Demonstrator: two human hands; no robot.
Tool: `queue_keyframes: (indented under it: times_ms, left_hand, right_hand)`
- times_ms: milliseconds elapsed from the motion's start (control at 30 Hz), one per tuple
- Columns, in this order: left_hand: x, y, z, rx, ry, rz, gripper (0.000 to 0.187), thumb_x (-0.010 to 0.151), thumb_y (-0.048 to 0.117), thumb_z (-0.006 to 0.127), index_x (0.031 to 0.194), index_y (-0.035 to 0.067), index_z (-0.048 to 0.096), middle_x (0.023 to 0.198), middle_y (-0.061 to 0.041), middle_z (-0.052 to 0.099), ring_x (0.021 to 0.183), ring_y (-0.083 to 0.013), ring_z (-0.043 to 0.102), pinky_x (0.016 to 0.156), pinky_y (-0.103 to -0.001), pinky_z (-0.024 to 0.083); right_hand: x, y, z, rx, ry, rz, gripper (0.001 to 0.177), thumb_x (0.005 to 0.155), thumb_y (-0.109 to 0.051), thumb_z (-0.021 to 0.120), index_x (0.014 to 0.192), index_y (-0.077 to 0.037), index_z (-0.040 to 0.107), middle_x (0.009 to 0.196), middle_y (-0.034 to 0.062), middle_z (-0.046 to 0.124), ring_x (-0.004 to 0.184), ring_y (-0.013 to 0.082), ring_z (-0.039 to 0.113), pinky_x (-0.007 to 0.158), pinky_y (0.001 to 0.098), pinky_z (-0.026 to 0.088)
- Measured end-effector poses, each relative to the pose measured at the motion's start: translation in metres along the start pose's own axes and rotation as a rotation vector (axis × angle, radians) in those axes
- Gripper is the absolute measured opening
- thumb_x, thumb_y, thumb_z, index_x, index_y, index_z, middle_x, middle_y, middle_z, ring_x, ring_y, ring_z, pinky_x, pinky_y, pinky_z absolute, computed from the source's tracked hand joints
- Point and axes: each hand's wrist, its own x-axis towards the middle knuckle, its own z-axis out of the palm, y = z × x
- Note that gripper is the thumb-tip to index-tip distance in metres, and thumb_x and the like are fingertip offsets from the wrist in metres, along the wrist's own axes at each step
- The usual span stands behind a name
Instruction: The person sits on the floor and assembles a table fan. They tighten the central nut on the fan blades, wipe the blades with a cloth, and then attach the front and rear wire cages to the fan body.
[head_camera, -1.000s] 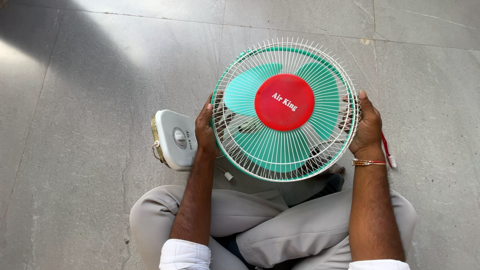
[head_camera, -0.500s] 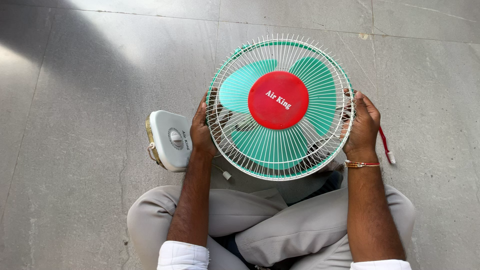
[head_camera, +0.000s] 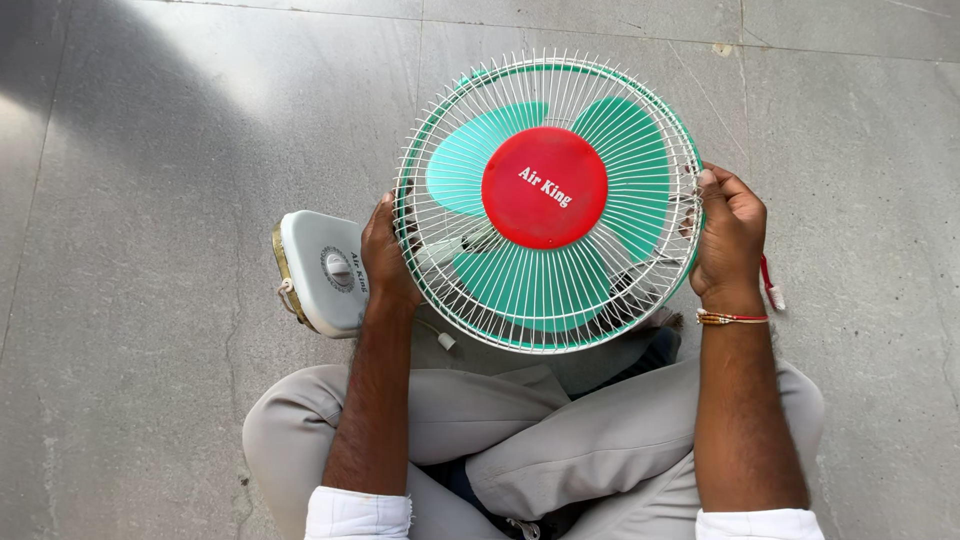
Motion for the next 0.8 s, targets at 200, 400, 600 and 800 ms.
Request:
queue_keyframes:
  times_ms: [200, 400, 600, 800]
  left_hand:
    - [0.009, -0.009, -0.003, -0.037, 0.036, 0.023, 0.036, 0.108, 0.031, 0.047, 0.123, 0.0, 0.06, 0.098, -0.011, 0.071, 0.085, -0.0159, 0.073, 0.074, -0.03, 0.065]
    - [0.012, -0.012, -0.006, 0.028, 0.066, 0.049, 0.037, 0.108, 0.031, 0.05, 0.122, -0.001, 0.061, 0.1, -0.011, 0.071, 0.088, -0.0167, 0.072, 0.076, -0.029, 0.064]
    - [0.007, -0.01, -0.007, 0.026, 0.029, 0.032, 0.037, 0.107, 0.024, 0.044, 0.132, 0.0, 0.055, 0.107, -0.014, 0.071, 0.092, -0.0166, 0.073, 0.08, -0.029, 0.065]
    - [0.015, -0.013, -0.011, 0.023, 0.025, 0.026, 0.037, 0.109, 0.024, 0.045, 0.134, -0.001, 0.052, 0.109, -0.015, 0.069, 0.095, -0.0163, 0.073, 0.081, -0.03, 0.065]
  right_hand:
    - [-0.008, 0.003, 0.01, 0.18, 0.029, -0.024, 0.031, 0.108, -0.019, 0.057, 0.126, 0.004, 0.065, 0.1, 0.0081, 0.075, 0.082, 0.0105, 0.073, 0.07, 0.0227, 0.063]
    - [-0.003, 0.01, 0.004, 0.046, 0.028, -0.076, 0.031, 0.115, -0.019, 0.058, 0.133, 0.006, 0.066, 0.095, 0.0045, 0.068, 0.069, 0.0037, 0.061, 0.057, 0.0173, 0.052]
    - [-0.003, 0.005, 0.004, 0.152, 0.046, 0.007, 0.037, 0.106, -0.01, 0.05, 0.136, 0.009, 0.06, 0.099, 0.0076, 0.073, 0.075, 0.0049, 0.069, 0.063, 0.0176, 0.059]
    - [-0.004, 0.002, 0.006, 0.132, 0.03, -0.022, 0.038, 0.108, -0.013, 0.054, 0.139, 0.009, 0.061, 0.097, 0.0066, 0.073, 0.068, 0.0032, 0.064, 0.056, 0.0172, 0.055]
